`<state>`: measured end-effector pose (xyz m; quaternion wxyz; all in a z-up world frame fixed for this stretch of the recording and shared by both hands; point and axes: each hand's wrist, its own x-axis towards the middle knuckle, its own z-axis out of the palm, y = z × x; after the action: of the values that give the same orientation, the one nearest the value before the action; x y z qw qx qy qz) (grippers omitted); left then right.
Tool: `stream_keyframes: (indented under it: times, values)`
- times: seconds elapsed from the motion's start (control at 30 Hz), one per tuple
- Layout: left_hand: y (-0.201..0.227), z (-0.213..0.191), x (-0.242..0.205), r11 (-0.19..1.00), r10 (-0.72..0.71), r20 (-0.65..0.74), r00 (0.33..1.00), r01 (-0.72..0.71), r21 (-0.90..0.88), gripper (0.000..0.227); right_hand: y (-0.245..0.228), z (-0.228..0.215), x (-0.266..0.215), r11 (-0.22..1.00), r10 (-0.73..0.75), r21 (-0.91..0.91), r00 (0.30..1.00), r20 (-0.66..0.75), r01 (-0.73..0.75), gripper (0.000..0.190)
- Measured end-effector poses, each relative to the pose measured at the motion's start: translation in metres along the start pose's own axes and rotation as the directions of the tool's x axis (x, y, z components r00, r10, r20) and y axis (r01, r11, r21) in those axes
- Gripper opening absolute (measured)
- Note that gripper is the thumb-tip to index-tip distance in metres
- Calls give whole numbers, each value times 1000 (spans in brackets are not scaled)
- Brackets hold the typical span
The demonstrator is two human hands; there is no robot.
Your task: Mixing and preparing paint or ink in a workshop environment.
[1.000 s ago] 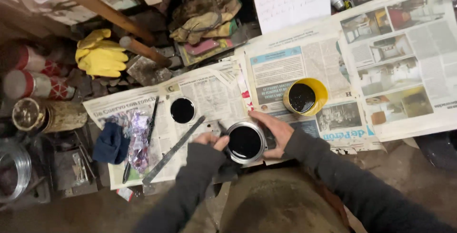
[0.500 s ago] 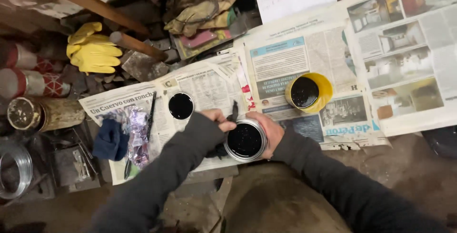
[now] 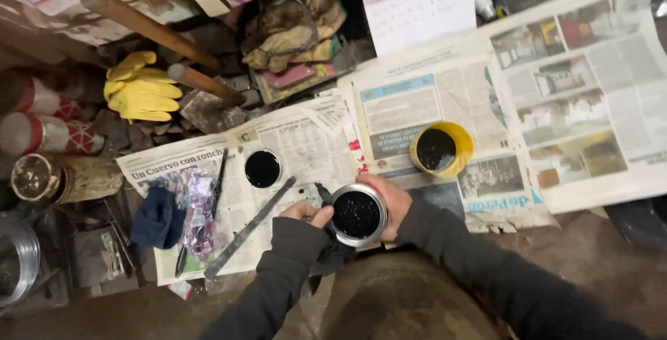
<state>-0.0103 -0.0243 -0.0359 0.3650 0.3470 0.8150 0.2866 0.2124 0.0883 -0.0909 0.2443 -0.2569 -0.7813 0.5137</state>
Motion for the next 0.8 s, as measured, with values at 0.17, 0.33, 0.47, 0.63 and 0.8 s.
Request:
stream_keyframes:
  times: [0.17, 0.33, 0.47, 0.63, 0.8]
  values:
    - [7, -9, 21, 998, 50, 124, 991, -55, 33, 37, 11, 3, -5, 998, -22, 61, 1000, 15, 21, 104]
    - [58, -22, 68, 967, 147, 372, 916, -213, 141, 31, 8, 2, -4, 998, -68, -9, 998, -16, 68, 108]
    - [81, -27, 80, 916, 190, 567, 802, -352, 192, 31, 2, -3, 1, 997, -69, -27, 998, 11, 69, 104]
    - [29, -14, 42, 945, 151, 325, 934, -233, 231, 33, -2, -25, 4, 999, -18, -35, 992, 127, 23, 113]
    - [11, -10, 13, 1000, -6, 85, 996, 7, -11, 35, -3, 5, -5, 997, -80, -15, 997, -2, 80, 106]
